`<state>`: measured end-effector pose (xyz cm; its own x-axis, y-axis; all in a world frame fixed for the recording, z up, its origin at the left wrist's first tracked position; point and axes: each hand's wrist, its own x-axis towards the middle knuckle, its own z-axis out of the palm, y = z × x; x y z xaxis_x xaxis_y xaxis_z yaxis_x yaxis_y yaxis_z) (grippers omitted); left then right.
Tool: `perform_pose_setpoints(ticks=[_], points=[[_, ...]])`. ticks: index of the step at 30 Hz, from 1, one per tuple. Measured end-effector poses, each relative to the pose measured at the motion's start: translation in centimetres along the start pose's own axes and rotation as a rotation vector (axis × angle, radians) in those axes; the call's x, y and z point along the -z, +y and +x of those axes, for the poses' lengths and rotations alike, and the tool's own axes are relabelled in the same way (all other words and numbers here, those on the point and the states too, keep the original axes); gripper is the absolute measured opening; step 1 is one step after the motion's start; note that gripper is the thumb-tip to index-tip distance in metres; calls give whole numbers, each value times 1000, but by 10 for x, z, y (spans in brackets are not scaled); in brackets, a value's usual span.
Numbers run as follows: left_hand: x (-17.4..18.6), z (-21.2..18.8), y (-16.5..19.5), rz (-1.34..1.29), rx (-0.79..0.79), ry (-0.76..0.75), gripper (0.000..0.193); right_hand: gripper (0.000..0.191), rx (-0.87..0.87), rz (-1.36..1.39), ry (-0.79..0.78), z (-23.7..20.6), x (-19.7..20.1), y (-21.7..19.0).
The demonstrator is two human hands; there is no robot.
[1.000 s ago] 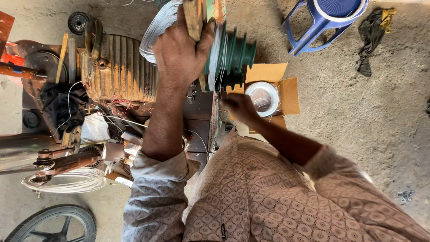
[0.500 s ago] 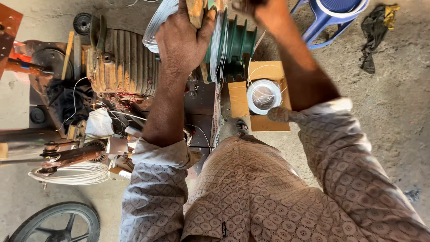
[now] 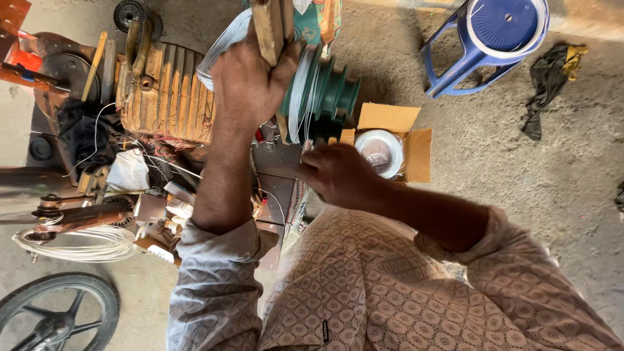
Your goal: The person holds a bundle of white wire and winds it onto a green plastic spool attached to a motorized stand. The wire is fed from a cardboard box and wound in neat layers around the spool as it rotates.
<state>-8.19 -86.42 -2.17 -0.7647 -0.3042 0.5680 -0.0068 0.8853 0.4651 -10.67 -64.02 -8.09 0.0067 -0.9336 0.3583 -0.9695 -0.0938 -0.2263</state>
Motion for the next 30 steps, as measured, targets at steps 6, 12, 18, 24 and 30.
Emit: perform_pose_setpoints(ticks=[6,12,18,24,30], points=[[3,-3,4,4,-10,-12,35,7,-85,143,399,34,48,165],[4,-5,7,29,16,-16,39,19,-967,1617,484,1,-117,213],[0,-7,0,-11,-11,25,51,28,-887,847,-74,-48,-137,59],[-6,5,-6,98,-45,9,67,23,-5,-50,2,4,32,-1],[-10,-2,-10,66,-16,-11,58,26,-204,151,417,29,69,152]])
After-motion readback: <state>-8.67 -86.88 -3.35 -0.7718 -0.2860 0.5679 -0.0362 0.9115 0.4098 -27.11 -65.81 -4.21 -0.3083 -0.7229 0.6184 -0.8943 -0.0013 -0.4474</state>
